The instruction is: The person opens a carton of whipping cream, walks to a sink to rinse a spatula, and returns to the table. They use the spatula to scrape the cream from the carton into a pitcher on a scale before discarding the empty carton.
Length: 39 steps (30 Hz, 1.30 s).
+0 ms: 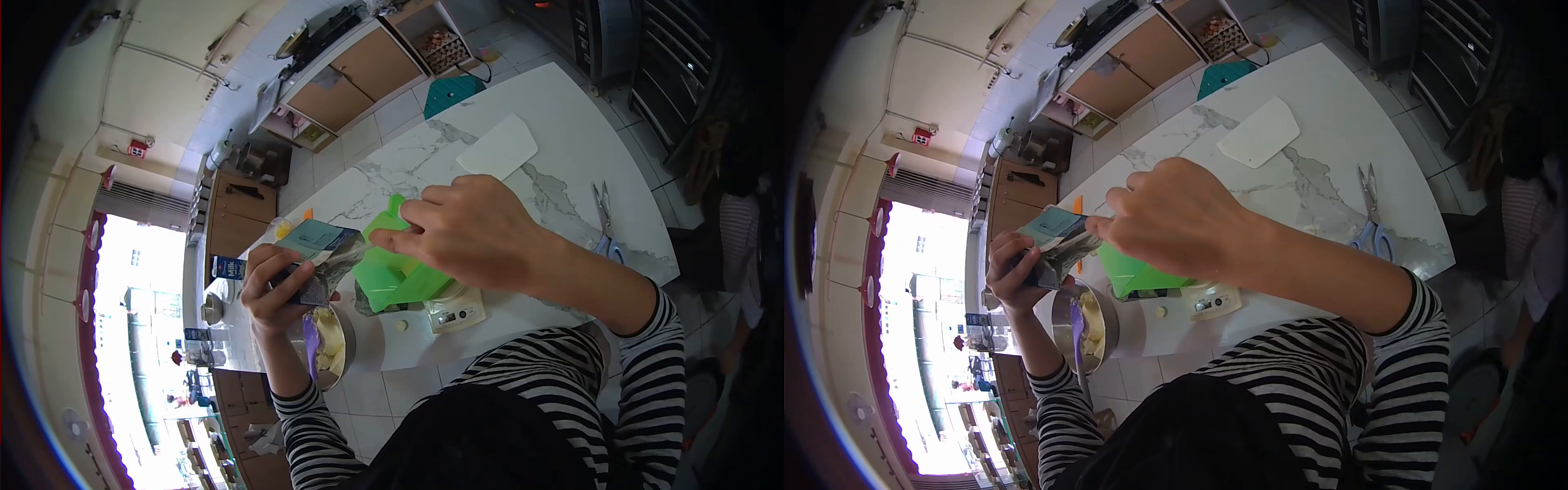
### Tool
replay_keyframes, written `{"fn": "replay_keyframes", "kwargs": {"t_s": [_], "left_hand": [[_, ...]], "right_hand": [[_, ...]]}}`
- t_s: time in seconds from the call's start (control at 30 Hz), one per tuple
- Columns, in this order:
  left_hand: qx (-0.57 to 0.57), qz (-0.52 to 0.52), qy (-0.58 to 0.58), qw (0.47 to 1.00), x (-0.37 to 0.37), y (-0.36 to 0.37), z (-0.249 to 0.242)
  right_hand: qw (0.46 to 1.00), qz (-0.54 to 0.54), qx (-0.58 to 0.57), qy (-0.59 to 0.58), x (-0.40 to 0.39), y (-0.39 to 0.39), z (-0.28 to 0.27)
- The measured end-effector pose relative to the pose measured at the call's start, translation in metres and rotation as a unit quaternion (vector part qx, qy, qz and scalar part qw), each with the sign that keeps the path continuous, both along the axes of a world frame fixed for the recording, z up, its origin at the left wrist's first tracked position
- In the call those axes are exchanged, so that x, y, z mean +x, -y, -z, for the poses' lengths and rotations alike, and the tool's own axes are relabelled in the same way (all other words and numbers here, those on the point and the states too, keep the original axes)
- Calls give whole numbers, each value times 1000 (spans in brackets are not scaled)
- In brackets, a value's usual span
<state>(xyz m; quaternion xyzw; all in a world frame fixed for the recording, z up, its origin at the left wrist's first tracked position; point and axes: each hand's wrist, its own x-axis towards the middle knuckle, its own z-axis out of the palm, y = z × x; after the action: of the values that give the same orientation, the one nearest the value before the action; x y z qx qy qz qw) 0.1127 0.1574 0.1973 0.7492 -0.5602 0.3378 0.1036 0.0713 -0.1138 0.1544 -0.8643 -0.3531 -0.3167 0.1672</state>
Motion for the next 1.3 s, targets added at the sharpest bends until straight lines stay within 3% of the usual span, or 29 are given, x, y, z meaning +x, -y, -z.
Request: {"fn": "replay_keyframes", "kwargs": {"t_s": [0.27, 0.47, 0.63, 0.77, 0.97, 1.03, 1.23, 1.3], "left_hand": [[52, 1, 54, 997, -1, 6, -2], [42, 0, 58, 997, -2, 3, -2], [12, -9, 35, 999, -2, 2, -3], [9, 3, 32, 999, -4, 6, -4], [5, 0, 81, 997, -7, 7, 1], [11, 9, 86, 996, -7, 6, 2], [11, 18, 89, 996, -7, 5, 8], [11, 18, 84, 996, -8, 5, 7]], "right_hand": [[999, -3, 50, -7, -1, -10, 6], [998, 22, -11, -56, -9, -3, -1], [996, 48, 61, 51, -8, -11, 10], [991, 99, 74, 45, 8, -22, 42], [990, 84, 99, -60, 11, -24, 58], [973, 44, 108, -199, 12, -21, 56], [963, -2, 152, -223, 23, -15, 60], [967, 6, 110, -228, 23, -10, 53]]}}
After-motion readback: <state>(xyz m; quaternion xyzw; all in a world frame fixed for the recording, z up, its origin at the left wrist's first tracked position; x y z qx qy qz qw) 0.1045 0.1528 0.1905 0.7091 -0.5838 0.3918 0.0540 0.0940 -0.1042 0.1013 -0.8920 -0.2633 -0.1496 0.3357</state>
